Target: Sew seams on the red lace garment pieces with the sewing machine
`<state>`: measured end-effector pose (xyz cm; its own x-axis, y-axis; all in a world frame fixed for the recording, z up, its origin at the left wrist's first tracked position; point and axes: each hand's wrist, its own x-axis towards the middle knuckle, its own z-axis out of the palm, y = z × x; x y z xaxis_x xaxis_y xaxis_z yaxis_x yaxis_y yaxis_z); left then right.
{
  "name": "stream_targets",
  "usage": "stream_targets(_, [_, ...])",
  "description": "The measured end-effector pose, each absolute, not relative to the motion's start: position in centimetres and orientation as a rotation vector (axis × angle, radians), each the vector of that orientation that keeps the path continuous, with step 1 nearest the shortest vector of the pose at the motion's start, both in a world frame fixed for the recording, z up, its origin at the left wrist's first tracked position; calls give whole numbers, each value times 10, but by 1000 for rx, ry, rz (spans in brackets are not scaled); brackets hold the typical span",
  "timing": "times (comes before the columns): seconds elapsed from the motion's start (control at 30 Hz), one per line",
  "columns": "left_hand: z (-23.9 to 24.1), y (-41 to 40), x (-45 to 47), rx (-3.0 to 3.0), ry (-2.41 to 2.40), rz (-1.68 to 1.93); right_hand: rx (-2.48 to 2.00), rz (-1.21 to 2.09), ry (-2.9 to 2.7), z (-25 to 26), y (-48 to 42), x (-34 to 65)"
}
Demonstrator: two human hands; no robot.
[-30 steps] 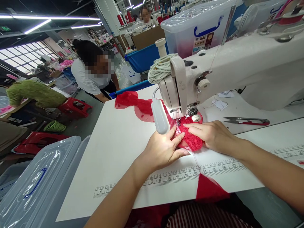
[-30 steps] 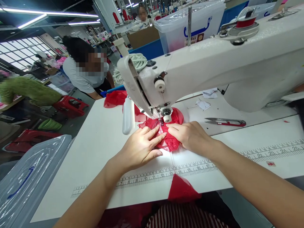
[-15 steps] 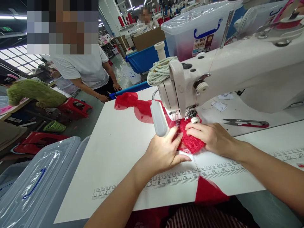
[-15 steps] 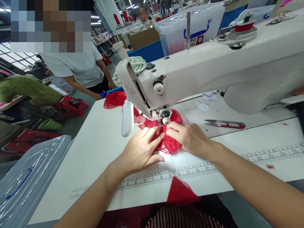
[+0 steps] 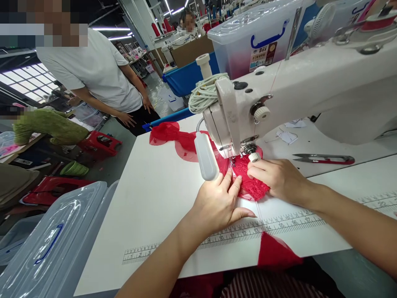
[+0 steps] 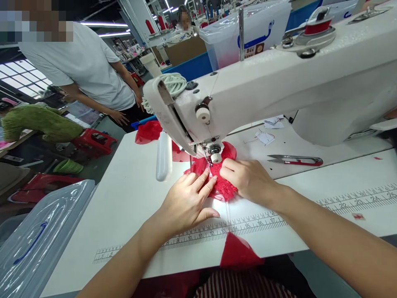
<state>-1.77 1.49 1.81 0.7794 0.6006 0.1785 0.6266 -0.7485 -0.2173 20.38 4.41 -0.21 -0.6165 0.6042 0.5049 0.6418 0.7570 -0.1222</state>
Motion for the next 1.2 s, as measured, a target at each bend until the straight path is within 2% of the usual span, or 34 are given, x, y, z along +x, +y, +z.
stream_targets(0.93, [19,17,-14,-2579,-1047,-162,-1022,85,-2429,-3,50,202])
stream_targets(1.2, [15,18,-2,-2592,-1125,-421,-1032,-31,-2429,0,43,204])
